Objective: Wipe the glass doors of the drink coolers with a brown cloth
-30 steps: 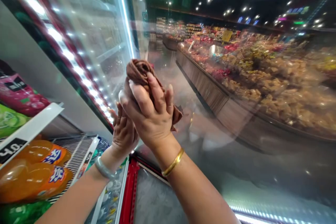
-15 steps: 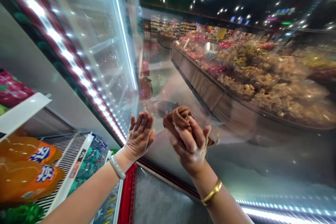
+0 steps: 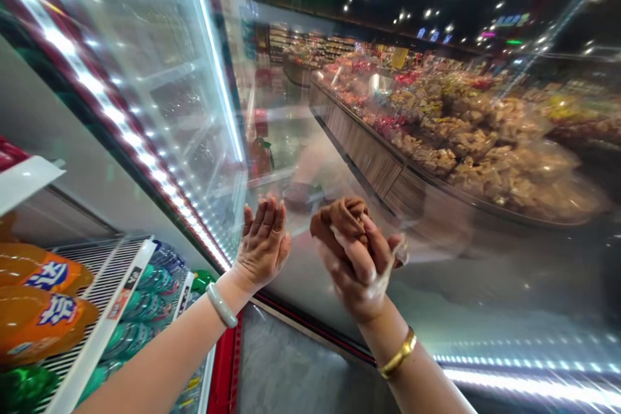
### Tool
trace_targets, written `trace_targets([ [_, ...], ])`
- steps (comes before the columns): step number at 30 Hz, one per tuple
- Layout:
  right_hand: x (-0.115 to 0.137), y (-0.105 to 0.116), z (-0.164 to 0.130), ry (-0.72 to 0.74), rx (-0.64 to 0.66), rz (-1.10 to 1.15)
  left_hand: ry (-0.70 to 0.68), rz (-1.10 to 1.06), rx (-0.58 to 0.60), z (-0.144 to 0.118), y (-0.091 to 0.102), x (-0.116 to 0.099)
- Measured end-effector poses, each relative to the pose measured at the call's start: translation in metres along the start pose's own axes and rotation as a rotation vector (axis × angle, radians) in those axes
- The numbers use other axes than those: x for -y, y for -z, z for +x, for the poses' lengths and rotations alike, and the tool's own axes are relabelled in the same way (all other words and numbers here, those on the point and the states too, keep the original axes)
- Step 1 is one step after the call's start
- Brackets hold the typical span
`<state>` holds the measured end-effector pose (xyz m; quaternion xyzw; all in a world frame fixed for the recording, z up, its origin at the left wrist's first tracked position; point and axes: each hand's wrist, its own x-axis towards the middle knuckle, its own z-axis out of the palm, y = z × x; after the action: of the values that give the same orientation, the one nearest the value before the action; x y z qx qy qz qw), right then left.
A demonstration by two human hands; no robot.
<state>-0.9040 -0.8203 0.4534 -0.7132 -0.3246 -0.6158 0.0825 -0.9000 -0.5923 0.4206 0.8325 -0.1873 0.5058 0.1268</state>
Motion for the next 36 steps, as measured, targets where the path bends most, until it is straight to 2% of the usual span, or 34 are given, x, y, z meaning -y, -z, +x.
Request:
trace_targets([
  [1,0.003,-0.005,0.009,-0.037,-0.045,-0.005,0.004,-0.003,-0.011,0.004,0.000,-0.002],
  [2,0.009,-0.010,0.017,-0.054,-0.030,-0.007,0.012,-0.007,-0.020,0.006,-0.001,-0.004],
  [5,0.026,-0.014,0.026,0.077,0.097,0.001,0.027,-0.015,-0.035,0.006,-0.001,-0.009],
  [7,0.025,-0.002,0.015,0.143,0.155,0.032,0.013,-0.015,-0.032,0.002,-0.003,-0.015],
  [10,0.004,0.025,-0.005,0.140,0.203,0.045,-0.034,-0.016,-0.002,-0.002,-0.007,-0.029],
  [12,-0.012,0.036,-0.008,0.103,0.162,0.027,-0.063,-0.010,-0.002,-0.001,-0.011,-0.038],
  [14,-0.020,0.035,-0.002,0.047,0.063,0.016,-0.076,0.003,-0.008,0.004,-0.014,-0.045],
  [16,-0.017,0.025,0.007,0.020,0.022,0.022,-0.082,-0.001,-0.005,0.007,-0.016,-0.048],
  [18,-0.007,0.017,0.009,0.046,0.066,0.031,-0.078,-0.009,-0.010,0.009,-0.017,-0.049],
  [21,0.000,0.021,-0.011,0.120,0.145,0.033,-0.063,-0.006,-0.035,0.003,-0.020,-0.050],
  [25,-0.027,0.056,-0.046,0.143,0.216,0.000,-0.104,-0.017,-0.005,-0.007,-0.028,-0.063],
  [26,-0.036,0.064,-0.049,0.111,0.191,-0.008,-0.118,-0.017,-0.005,-0.007,-0.030,-0.068],
  [28,-0.052,0.072,-0.045,0.017,0.050,-0.025,-0.141,-0.017,-0.020,-0.006,-0.035,-0.080],
  [30,-0.056,0.068,-0.034,-0.051,-0.108,-0.044,-0.150,-0.022,-0.041,-0.001,-0.038,-0.090],
  [31,-0.053,0.064,-0.029,-0.055,-0.122,-0.050,-0.150,-0.031,-0.048,0.002,-0.040,-0.094],
  [34,-0.037,0.054,-0.028,0.032,0.020,-0.066,-0.125,-0.067,-0.064,0.006,-0.043,-0.103],
  [36,-0.031,0.060,-0.041,0.087,0.108,-0.070,-0.101,-0.085,-0.075,0.005,-0.044,-0.107],
])
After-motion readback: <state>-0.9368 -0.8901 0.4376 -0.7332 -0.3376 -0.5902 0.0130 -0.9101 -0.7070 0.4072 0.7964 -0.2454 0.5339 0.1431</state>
